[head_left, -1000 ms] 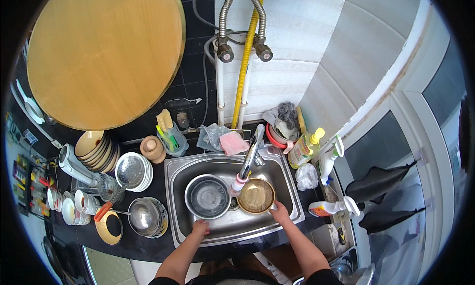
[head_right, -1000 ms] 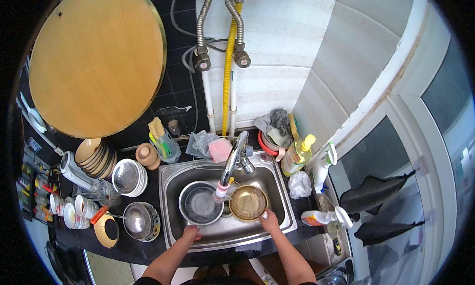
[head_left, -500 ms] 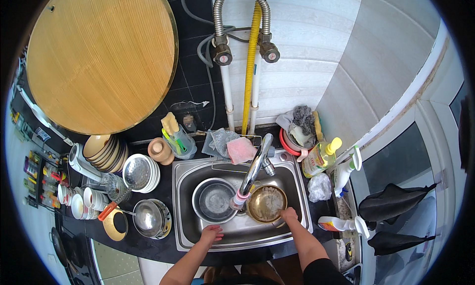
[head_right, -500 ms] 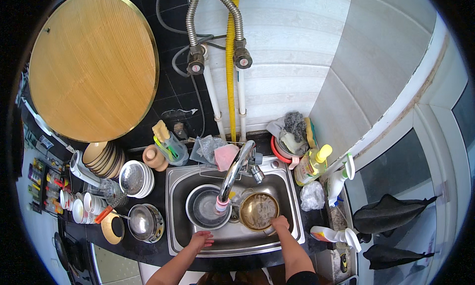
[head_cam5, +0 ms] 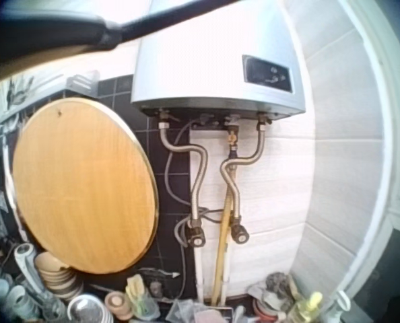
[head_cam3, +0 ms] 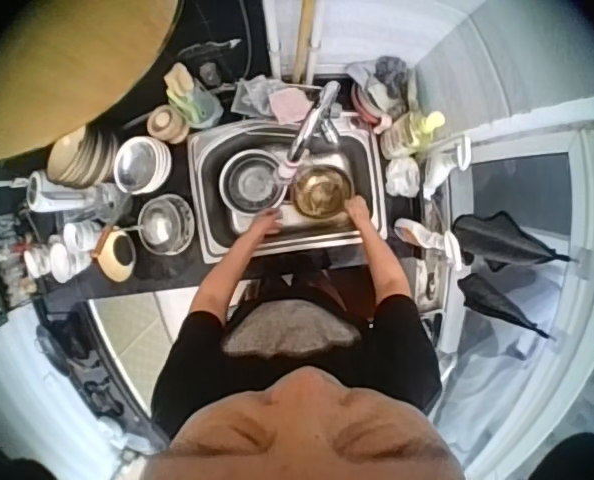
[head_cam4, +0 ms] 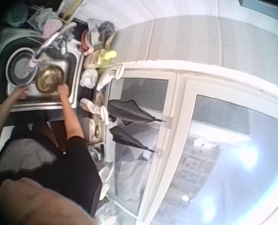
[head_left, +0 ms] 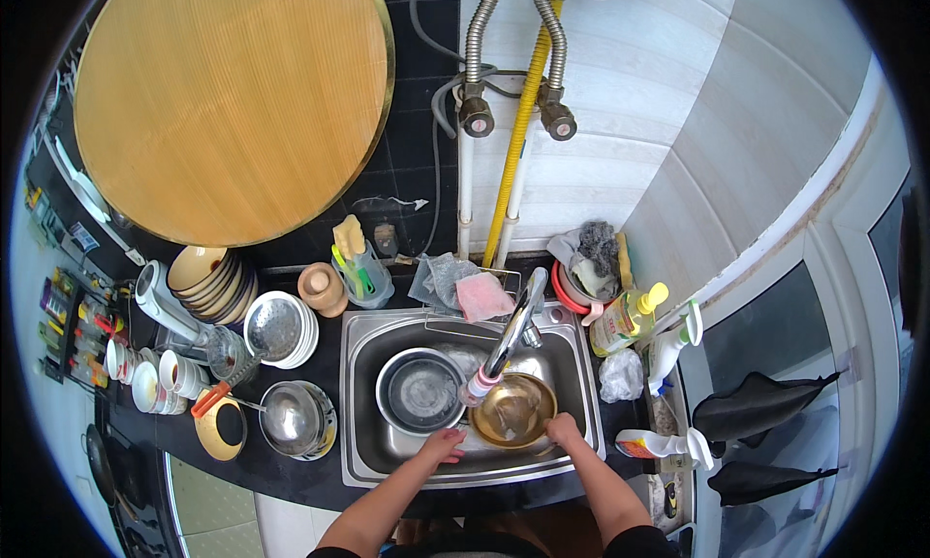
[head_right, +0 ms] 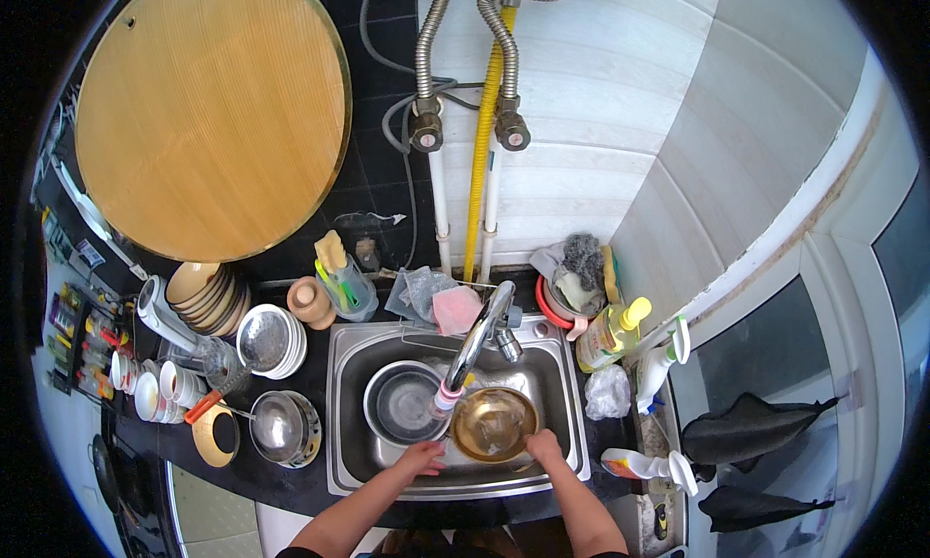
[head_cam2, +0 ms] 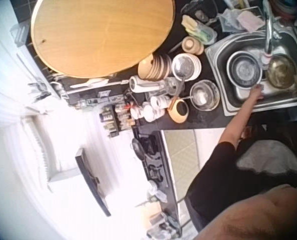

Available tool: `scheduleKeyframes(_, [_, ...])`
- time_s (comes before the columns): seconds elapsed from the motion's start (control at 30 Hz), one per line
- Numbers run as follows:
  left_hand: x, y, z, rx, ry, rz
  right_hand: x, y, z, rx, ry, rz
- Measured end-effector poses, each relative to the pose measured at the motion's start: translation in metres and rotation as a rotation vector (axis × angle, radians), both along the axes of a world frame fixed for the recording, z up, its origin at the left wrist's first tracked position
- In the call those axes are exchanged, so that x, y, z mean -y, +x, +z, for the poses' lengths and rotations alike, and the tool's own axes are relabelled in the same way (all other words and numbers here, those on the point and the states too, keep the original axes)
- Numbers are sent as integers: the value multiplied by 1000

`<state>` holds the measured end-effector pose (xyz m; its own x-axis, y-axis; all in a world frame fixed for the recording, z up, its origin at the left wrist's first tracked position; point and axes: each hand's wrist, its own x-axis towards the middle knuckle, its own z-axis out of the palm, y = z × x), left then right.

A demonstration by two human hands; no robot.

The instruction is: The person washes a bundle of chopsticks, a large metal bowl, a small metal bowl, and a white plate in a kitchen sink. They rinse the items under running water and place the chopsticks in a wall-mounted holder and the bowls and plate on the counter.

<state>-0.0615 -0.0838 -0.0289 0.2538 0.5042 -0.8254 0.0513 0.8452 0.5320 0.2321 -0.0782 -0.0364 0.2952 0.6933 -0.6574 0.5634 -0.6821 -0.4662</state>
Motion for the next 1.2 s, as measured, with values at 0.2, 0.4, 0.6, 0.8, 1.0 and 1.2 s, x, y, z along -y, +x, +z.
scheduleKeyframes(0.2, [-24, 15, 42, 173, 209, 159, 0, -28, -15, -494, -36, 35])
scheduleKeyframes(0.4, [-19, -18, 15, 87, 217, 296, -13, -76, 19, -298, 192, 165])
scheduleKeyframes(0.6, [-14, -17, 0, -176, 504, 289, -26, -77, 28, -278, 48, 149])
scheduleKeyframes(0.8, [-26, -17, 84, -767, 1155, -577, -40, -66, 35, -694, -481, -32])
scheduleKeyframes(1.0, [-37, -7, 101, -452, 1385, -456, -70, -55, 18, -744, -558, -4])
scheduleKeyframes(1.2, [-57, 6, 51, -466, 1100, -205, -73, -63, 40, -607, -29, -274])
